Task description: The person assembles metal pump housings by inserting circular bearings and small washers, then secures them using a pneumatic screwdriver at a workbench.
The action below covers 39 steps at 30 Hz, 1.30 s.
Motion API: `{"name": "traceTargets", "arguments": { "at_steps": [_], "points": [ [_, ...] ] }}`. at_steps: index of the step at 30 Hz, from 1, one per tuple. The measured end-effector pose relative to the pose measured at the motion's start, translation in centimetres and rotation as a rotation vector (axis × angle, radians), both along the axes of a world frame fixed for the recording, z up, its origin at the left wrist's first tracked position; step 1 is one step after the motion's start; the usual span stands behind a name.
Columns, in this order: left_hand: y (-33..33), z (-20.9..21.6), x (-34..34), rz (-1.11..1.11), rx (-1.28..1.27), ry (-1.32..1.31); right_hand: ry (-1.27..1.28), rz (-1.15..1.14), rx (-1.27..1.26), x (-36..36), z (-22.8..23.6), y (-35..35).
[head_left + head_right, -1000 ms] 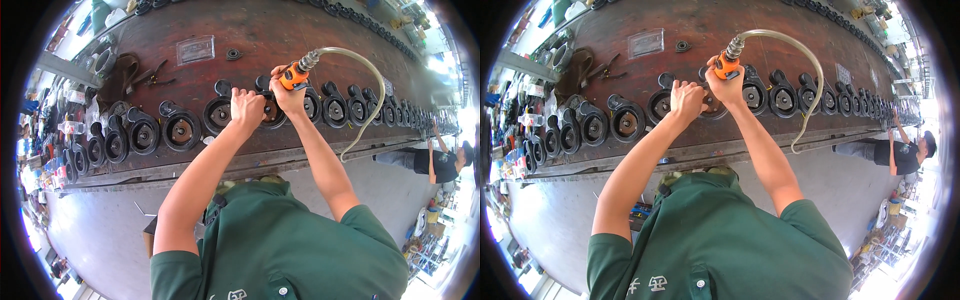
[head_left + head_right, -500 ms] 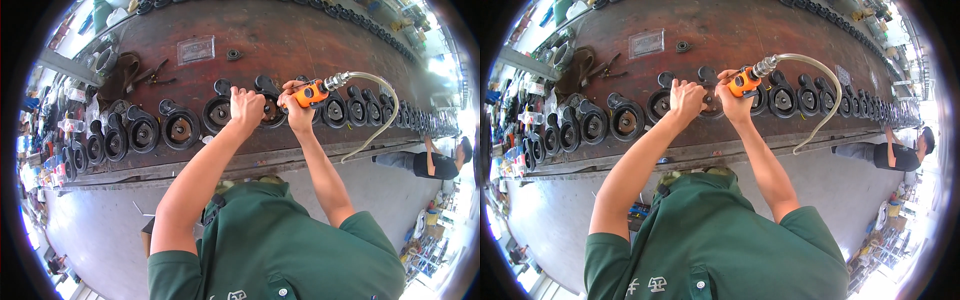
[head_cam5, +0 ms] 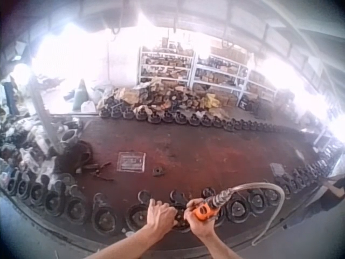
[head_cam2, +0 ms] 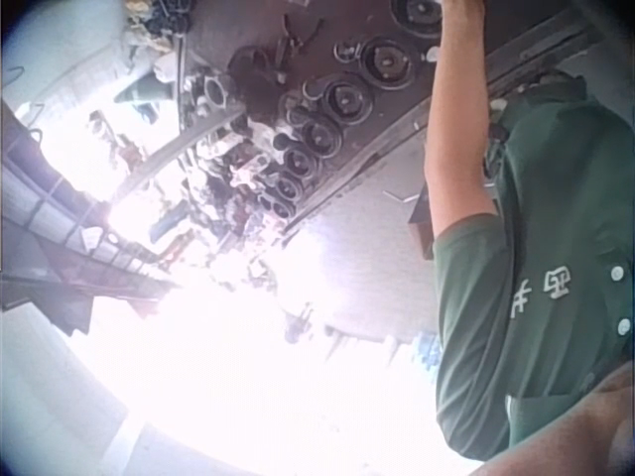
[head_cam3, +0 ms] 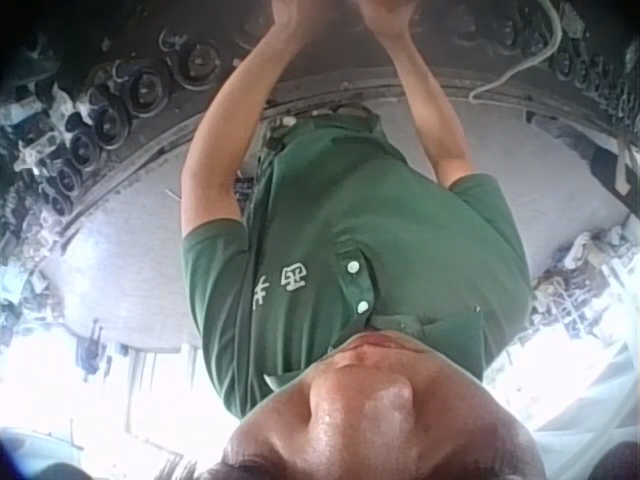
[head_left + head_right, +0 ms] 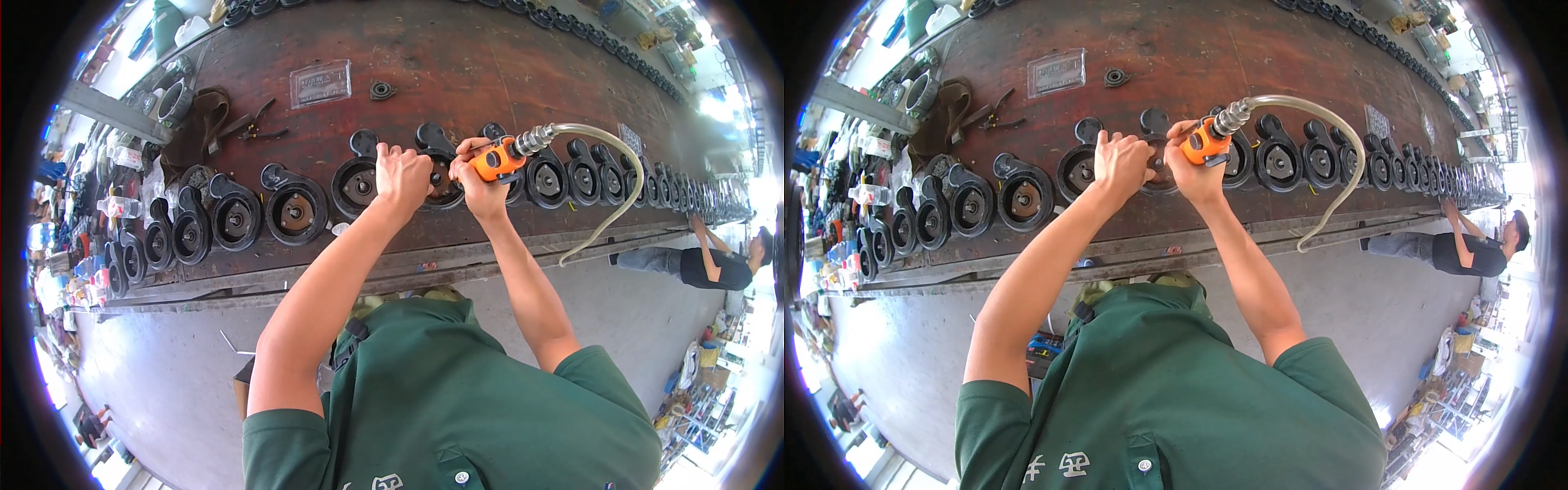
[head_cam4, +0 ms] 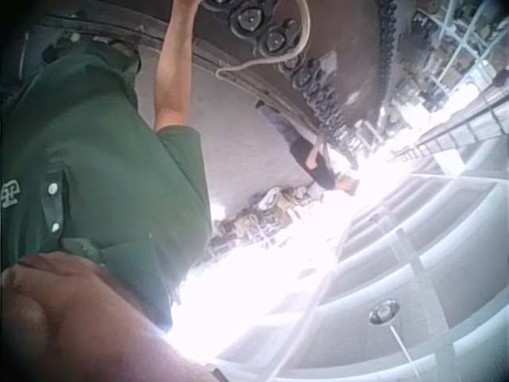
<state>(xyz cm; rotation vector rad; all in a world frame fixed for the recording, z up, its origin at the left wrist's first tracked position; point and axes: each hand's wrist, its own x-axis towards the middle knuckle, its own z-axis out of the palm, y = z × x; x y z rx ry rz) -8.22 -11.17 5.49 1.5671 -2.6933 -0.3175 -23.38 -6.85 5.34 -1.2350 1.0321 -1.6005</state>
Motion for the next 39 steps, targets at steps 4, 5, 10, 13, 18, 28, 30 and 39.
{"name": "traceTargets", "arguments": {
  "at_steps": [4, 5, 10, 13, 18, 28, 30, 39],
  "points": [
    [0.1, 0.4, 0.0, -0.001, 0.024, -0.008, 0.032, 0.019, -0.04, 0.3, -0.4, 0.3],
    [0.1, 0.3, 0.0, -0.003, 0.017, -0.008, -0.012, 0.006, -0.044, 0.4, -0.4, 0.3],
    [0.0, 0.0, 0.0, 0.0, -0.009, 0.008, -0.052, 0.008, -0.009, 0.6, -0.6, 0.1],
    [0.4, 0.1, -0.1, 0.004, -0.007, -0.017, 0.087, -0.034, -0.063, 0.7, -1.0, 0.3],
    [0.5, -0.5, 0.4, 0.039, -0.073, 0.097, -0.047, 0.031, -0.023, 1.0, 0.6, 0.2],
    [12.5, -6.5, -3.9, 0.799, 0.573, 1.248, -0.059, 0.033, -0.044, 3.0, 0.4, -2.1],
    [10.3, -8.2, -4.5, 0.822, 0.608, 1.222, -0.065, 0.046, -0.046, 3.5, 0.4, -2.4],
    [6.8, -11.5, -5.8, 0.983, 0.521, 1.239, -0.054, 0.062, 0.019, 3.9, -0.2, -3.1]
  ]
}}
